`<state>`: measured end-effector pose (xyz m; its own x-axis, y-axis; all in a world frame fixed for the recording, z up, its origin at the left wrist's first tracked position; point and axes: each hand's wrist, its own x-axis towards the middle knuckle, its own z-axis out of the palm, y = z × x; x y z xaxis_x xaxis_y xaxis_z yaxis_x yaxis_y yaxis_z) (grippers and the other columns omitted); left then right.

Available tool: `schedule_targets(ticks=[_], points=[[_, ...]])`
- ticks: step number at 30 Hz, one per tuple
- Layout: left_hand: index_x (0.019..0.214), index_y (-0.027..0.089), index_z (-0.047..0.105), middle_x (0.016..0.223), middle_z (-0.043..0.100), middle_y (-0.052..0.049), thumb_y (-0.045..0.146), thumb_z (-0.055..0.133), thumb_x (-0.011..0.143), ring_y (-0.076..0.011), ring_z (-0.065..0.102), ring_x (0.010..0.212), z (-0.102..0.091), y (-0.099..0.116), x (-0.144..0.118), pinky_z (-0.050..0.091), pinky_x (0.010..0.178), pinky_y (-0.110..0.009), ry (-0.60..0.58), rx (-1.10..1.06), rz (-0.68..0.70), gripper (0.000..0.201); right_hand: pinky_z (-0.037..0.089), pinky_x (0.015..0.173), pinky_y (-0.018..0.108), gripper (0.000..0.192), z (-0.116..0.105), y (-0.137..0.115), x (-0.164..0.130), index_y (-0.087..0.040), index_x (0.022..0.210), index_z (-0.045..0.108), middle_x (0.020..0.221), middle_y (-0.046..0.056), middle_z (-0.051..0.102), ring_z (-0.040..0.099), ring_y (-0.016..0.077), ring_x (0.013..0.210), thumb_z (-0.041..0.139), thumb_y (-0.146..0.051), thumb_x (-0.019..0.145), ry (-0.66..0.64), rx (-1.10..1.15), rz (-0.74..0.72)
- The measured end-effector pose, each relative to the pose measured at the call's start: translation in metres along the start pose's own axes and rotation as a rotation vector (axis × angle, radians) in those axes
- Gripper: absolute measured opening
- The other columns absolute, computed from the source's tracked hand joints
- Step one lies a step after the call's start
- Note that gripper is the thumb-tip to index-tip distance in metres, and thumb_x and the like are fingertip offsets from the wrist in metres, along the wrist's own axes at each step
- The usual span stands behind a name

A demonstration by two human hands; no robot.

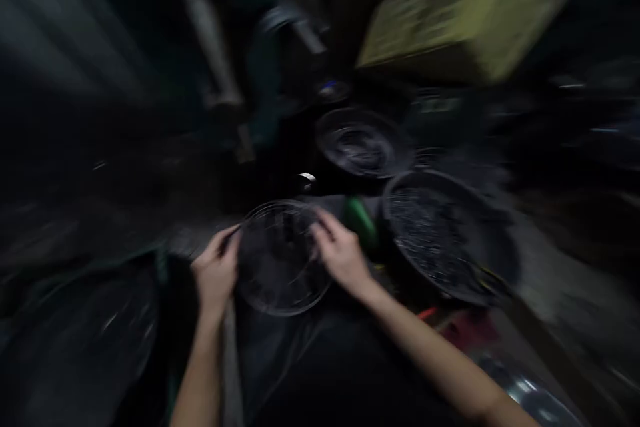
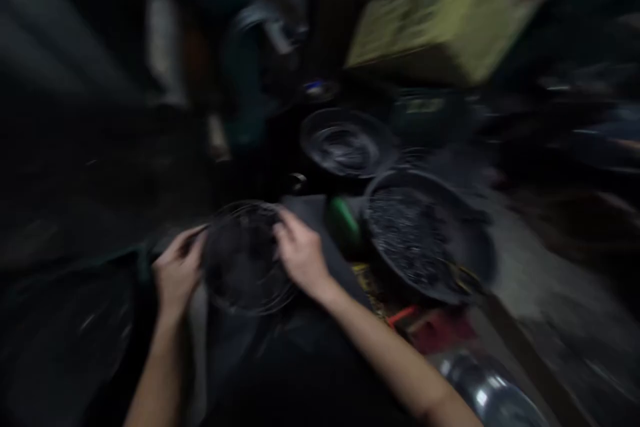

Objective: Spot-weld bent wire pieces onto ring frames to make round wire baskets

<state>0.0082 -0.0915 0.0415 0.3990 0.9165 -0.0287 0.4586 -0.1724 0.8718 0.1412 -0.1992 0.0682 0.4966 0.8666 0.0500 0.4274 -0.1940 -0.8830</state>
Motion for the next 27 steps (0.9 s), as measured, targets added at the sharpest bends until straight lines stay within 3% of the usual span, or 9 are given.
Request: schedule_targets(ticks=[2,5,11,21,27], points=[[0.105,0.027,0.064,0.109,0.066,0.000,0.034,0.052,0.090,-0.0157,0.063,0.096,-0.029,-0.023,-0.009,0.051,0.087,-0.029,0.132,0.075,-0.099,0.021,0.045,0.097,0.039,0.039,0.007,0.017,0.010,-0.019,0.117,0.062,0.113,0.008,0.063,0.058,0.0214,0.103,0.043,-0.038,0.089,0.081,-0.130,-0.051],[0.101,0.027,0.068,0.098,0.072,0.003,0.029,0.053,0.089,-0.0159,0.067,0.091,-0.049,-0.046,-0.013,0.051,0.085,-0.025,0.168,0.139,-0.106,0.019,0.049,0.083,0.038,0.039,0.018,0.033,0.028,-0.020,0.111,0.067,0.093,0.008,0.062,0.060,0.0198,0.083,0.043,-0.039,0.087,0.052,-0.296,-0.083],[0.112,0.022,0.064,0.109,0.069,-0.002,0.024,0.048,0.092,-0.0179,0.064,0.101,-0.044,-0.059,-0.023,0.048,0.092,-0.029,0.113,0.202,-0.036,0.026,0.049,0.076,0.035,0.039,0.022,0.040,0.033,-0.022,0.110,0.068,0.086,0.007,0.054,0.055,0.0178,0.077,0.041,-0.035,0.085,0.004,-0.447,-0.143],[0.128,0.026,0.055,0.084,0.056,-0.001,0.033,0.048,0.092,-0.0140,0.057,0.080,-0.041,-0.074,-0.034,0.047,0.077,-0.023,0.020,0.414,-0.022,0.037,0.048,0.073,0.034,0.041,0.014,0.055,0.018,-0.023,0.112,0.066,0.085,0.006,0.055,0.054,0.0170,0.074,0.040,-0.043,0.087,-0.071,-0.423,-0.098],[0.127,0.026,0.055,0.087,0.061,-0.001,0.034,0.046,0.094,-0.0125,0.059,0.081,-0.036,-0.084,-0.041,0.048,0.079,-0.023,0.086,0.235,-0.010,0.035,0.049,0.081,0.034,0.054,0.002,0.065,-0.002,-0.023,0.128,0.055,0.108,0.007,0.057,0.057,0.0194,0.093,0.051,-0.055,0.084,-0.161,-0.255,0.000]])
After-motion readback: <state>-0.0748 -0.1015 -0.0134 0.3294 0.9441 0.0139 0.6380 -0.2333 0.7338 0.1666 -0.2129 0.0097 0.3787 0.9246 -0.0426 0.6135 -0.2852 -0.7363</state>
